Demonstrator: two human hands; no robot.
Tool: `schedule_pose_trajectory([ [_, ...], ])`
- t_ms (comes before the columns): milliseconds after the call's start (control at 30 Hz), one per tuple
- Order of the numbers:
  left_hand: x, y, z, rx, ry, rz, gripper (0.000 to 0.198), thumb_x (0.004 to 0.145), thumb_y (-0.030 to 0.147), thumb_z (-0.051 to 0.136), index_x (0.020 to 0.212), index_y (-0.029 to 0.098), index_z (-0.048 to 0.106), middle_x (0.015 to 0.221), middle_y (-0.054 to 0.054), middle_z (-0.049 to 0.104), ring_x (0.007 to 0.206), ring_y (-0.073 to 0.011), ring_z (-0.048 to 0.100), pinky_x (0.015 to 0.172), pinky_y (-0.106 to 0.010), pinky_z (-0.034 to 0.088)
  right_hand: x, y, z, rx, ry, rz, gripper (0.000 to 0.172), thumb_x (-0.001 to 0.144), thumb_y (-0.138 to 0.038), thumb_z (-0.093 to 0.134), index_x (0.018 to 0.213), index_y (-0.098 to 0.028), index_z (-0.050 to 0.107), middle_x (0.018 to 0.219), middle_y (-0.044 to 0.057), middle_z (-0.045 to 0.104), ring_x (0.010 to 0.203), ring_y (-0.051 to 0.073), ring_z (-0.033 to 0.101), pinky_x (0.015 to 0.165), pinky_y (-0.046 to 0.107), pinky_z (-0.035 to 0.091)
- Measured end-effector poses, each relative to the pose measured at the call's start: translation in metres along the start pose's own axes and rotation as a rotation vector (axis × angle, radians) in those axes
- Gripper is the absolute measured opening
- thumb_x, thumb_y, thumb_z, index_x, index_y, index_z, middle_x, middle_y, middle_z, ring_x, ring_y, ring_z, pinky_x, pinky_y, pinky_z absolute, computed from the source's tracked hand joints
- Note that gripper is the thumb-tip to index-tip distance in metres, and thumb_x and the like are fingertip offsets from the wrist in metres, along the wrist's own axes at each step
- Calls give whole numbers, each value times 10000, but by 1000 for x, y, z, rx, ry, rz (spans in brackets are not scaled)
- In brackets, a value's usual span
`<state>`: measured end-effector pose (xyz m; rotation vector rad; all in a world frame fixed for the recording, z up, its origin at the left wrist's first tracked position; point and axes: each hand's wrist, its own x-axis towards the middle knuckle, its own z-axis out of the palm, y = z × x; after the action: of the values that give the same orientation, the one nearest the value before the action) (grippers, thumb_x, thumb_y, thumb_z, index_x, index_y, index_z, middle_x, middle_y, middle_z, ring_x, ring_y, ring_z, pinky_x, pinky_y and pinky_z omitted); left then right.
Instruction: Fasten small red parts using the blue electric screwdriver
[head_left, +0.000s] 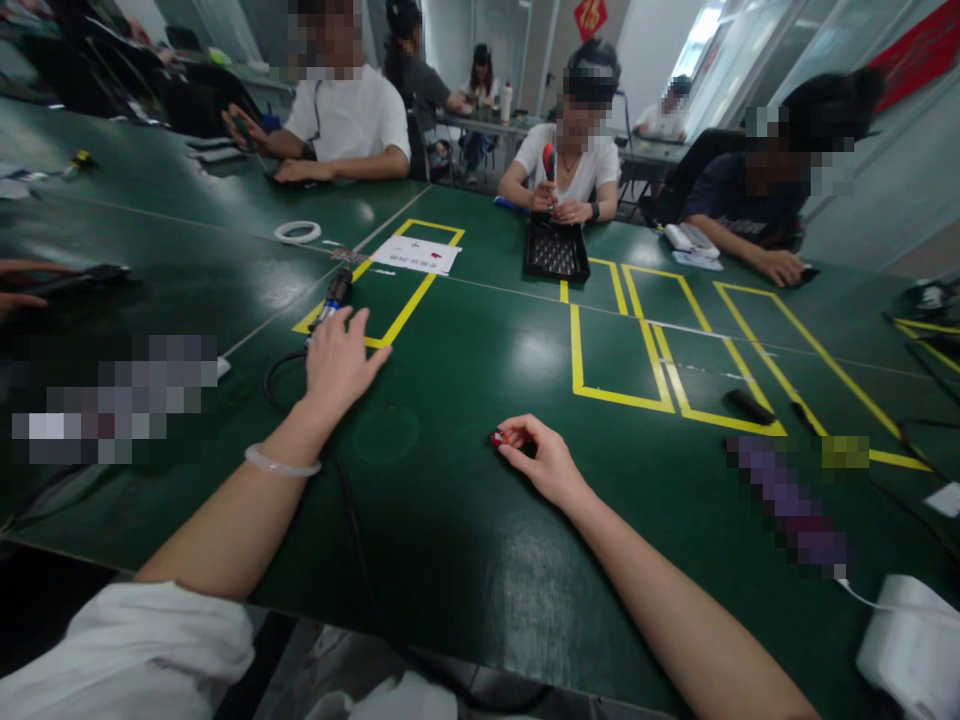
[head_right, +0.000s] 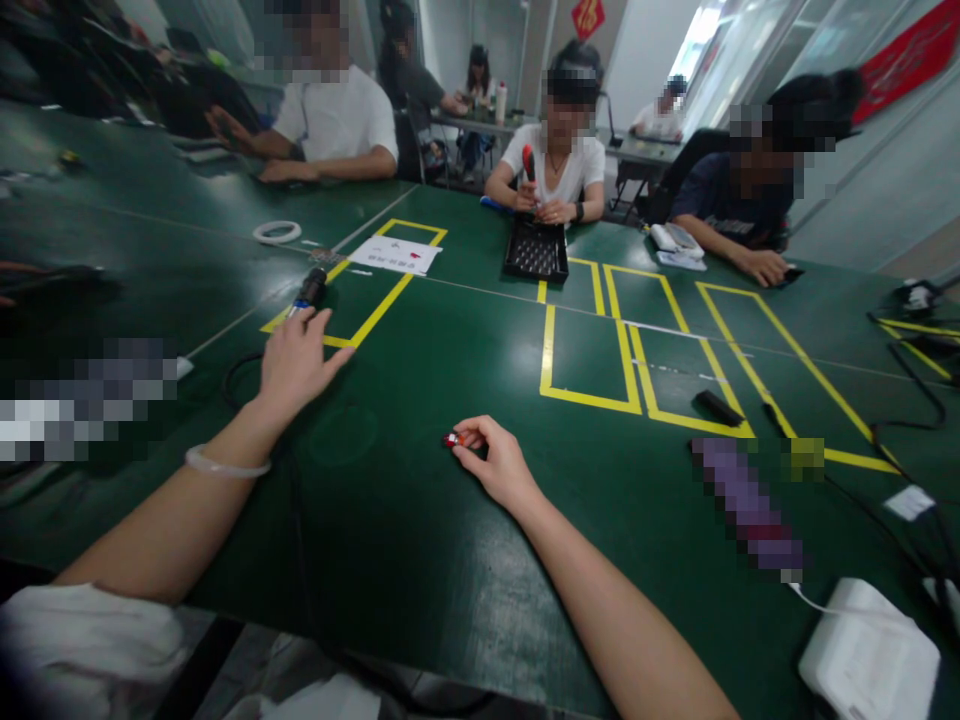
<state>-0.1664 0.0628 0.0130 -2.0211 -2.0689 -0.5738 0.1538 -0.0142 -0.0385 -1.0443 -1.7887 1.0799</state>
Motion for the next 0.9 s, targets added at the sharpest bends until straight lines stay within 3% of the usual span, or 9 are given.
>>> schedule_pose_trajectory([
  [67,6,-29,1,107,-25,-137,729,871,500,523,1416,51,342,1441,-239,375,1296,-382,382,1061,-516,334,0,0,0,-7,-4,-3,170,827,-199,647,995,-185,633,865,25,642,781,149,593,752,296,477],
  [133,9,-50,0,144,-157,-245,731,861,531,518,1379,34,383,1387,-239,432,1216,-382,453,989,-529,400,0,0,0,-9,-7,-4,148,824,-196,647,971,-185,637,860,24,644,775,149,593,746,295,476],
  [233,10,-64,-3,124,-306,-332,677,868,542,492,1345,65,440,1346,-214,471,1147,-362,509,900,-523,464,0,-2,-1,-7,-13,2,140,829,-198,644,968,-189,640,866,25,649,777,151,596,746,297,477],
  [467,21,-70,0,72,-307,-294,718,874,571,468,1420,121,352,1402,-193,421,1188,-364,481,902,-561,457,0,0,-1,-4,-25,-3,133,852,-213,634,983,-191,643,882,28,655,795,154,603,756,301,480],
  [667,28,-76,5,85,-323,-292,712,842,564,514,1385,117,403,1309,-185,482,1111,-340,535,886,-511,472,0,2,0,-6,-17,-17,142,859,-204,627,1000,-192,639,913,34,649,824,159,604,762,302,476],
  [900,13,-37,14,115,-246,-227,670,773,545,571,1286,118,506,1206,-188,538,1080,-354,561,840,-451,503,0,-2,1,-14,4,0,140,854,-213,625,992,-192,646,901,36,640,805,158,596,749,300,476],
])
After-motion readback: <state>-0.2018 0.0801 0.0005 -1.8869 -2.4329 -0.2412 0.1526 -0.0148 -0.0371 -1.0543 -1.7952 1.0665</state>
